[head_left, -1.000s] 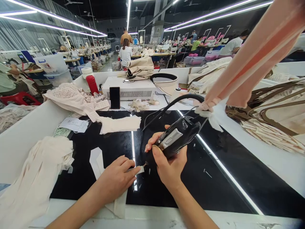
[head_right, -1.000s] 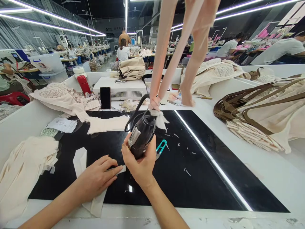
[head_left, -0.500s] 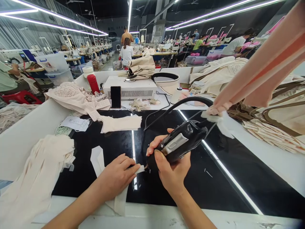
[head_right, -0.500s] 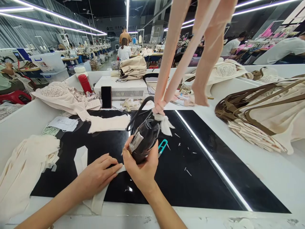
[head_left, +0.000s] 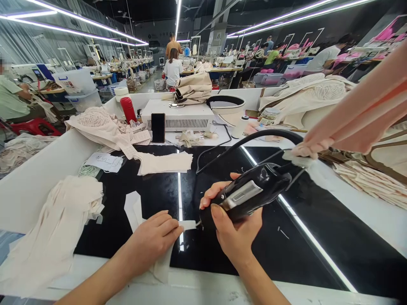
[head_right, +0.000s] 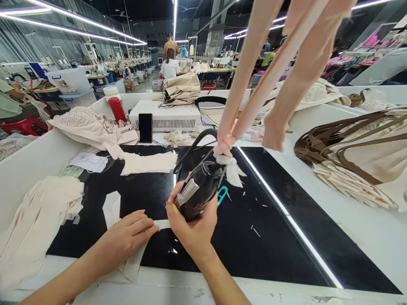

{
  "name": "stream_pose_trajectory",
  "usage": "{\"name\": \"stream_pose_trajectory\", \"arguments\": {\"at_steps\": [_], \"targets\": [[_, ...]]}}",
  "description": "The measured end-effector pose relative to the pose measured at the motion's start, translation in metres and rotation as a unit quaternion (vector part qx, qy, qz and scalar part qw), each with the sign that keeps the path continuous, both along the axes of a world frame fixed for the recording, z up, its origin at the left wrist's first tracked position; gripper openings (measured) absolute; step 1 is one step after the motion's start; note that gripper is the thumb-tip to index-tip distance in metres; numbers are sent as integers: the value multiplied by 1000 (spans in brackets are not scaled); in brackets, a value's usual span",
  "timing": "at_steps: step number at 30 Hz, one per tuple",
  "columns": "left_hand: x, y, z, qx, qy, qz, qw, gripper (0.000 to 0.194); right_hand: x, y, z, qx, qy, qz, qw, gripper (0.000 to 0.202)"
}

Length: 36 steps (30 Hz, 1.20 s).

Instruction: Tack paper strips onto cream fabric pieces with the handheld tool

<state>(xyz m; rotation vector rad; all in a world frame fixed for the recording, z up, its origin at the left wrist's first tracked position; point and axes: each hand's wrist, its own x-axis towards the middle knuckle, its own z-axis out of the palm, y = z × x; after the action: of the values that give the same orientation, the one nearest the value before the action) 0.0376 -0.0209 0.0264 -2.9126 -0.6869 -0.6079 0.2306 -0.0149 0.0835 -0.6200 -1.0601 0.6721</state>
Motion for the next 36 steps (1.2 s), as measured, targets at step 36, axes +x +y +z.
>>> {"name": "stream_pose_trajectory", "arguments": {"at_steps": [36], "targets": [[6,-3,1,-2,-7,47,999,25,-12,15,-2,-6,22,21,1000,44]]}}
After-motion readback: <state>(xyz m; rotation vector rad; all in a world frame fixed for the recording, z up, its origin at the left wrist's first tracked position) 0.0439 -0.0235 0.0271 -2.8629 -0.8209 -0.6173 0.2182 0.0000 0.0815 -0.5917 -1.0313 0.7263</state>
